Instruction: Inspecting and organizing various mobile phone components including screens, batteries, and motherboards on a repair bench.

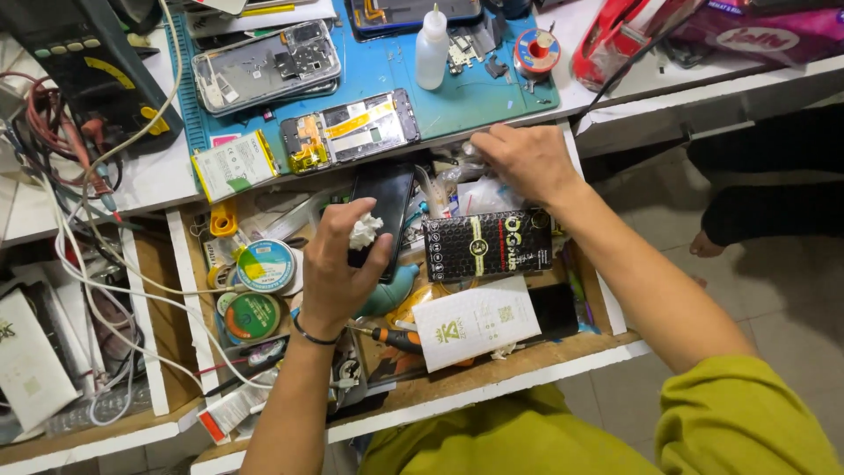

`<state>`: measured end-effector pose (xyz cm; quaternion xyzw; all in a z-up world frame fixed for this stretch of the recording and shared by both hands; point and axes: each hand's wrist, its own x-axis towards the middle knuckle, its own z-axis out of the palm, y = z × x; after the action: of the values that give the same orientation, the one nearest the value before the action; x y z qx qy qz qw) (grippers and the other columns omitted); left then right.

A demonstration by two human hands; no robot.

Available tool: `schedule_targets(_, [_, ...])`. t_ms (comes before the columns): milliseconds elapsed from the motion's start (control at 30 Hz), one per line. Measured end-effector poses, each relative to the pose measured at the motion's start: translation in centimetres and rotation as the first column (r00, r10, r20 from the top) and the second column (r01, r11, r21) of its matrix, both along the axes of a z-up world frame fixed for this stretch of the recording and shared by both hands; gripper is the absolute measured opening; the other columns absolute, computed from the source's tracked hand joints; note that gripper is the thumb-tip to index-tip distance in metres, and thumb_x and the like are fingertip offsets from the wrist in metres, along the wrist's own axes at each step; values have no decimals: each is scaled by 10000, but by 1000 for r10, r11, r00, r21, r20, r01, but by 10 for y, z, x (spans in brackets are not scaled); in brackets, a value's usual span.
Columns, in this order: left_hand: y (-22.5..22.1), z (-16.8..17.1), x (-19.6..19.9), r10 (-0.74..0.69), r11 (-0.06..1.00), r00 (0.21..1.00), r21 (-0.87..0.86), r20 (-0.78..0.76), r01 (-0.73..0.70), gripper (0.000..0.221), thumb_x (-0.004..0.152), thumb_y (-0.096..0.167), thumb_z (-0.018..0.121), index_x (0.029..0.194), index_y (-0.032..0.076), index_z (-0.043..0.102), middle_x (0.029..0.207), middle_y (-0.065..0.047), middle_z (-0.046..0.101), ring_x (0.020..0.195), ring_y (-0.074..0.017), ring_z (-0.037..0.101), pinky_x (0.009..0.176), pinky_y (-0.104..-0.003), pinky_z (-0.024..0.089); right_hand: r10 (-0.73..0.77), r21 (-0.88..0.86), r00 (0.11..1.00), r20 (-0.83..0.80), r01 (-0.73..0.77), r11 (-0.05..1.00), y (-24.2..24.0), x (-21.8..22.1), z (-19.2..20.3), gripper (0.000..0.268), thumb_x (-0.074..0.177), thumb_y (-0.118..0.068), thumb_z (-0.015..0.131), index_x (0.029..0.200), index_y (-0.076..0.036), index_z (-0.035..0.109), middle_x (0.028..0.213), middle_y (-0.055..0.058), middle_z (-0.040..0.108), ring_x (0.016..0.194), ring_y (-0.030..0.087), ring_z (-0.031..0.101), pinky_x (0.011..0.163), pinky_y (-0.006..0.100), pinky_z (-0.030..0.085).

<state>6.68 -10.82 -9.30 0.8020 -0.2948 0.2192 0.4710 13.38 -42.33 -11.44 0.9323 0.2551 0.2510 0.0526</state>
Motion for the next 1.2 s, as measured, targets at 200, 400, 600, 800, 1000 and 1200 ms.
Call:
schedule_targets(200, [-3,3,-3,-106,993,993,-52,-45,104,486,1032,249,391,1457,49,518,1129,-199,623,928,-360,665,774,-474,566,19,528,989,-149,63,847,-24,-16,4,87,1065,-272,698,1134,-222,684,921,-72,607,727,122,686,585,279,556])
schedule_targets(400, [-30,-6,-7,-86,996,990,39,114,82,487,1059,193,459,1534,87,439,1317,-227,596,1168,-417,646,898,-473,585,594,918,700,-396,297,262,80,-71,47,172,996,-165,657,1162,-124,682,974,99,730,860,258,766,658,377,636])
schedule_targets(600, [-38,-1,-16,34,996,980,78,198,-50,491,1068,165,508,1548,98,425,1511,-176,527,1452,-400,424,1149,-502,438,833,923,474,-283,370,103,116,-77,50,470,1097,-370,394,1464,-87,470,1254,156,662,1091,179,650,888,409,596])
schedule_targets(800, [-43,-7,-19,24,994,997,102,72,-31,717,1020,192,625,1631,145,254,1704,-149,178,1583,-375,62,1292,-523,182,844,942,432,-318,242,231,102,-66,75,467,1122,-321,337,1519,-87,414,1251,137,634,1148,182,582,1028,479,513])
schedule_targets(1000, [-23,1,-16,-81,996,991,-20,106,84,863,972,320,711,1647,207,186,1705,-233,-6,1581,-428,47,1291,-565,184,572,766,734,-365,-112,633,57,-73,83,367,1101,-185,341,1193,69,589,887,224,645,820,422,680,735,481,573])
schedule_targets(1200, [-3,10,-14,19,999,996,-48,88,-15,812,996,246,690,1648,163,213,1703,-227,89,1574,-450,129,1252,-623,300,81,299,881,-466,70,952,-31,-120,54,368,1085,-412,325,993,-210,619,668,-23,575,658,241,662,647,345,545])
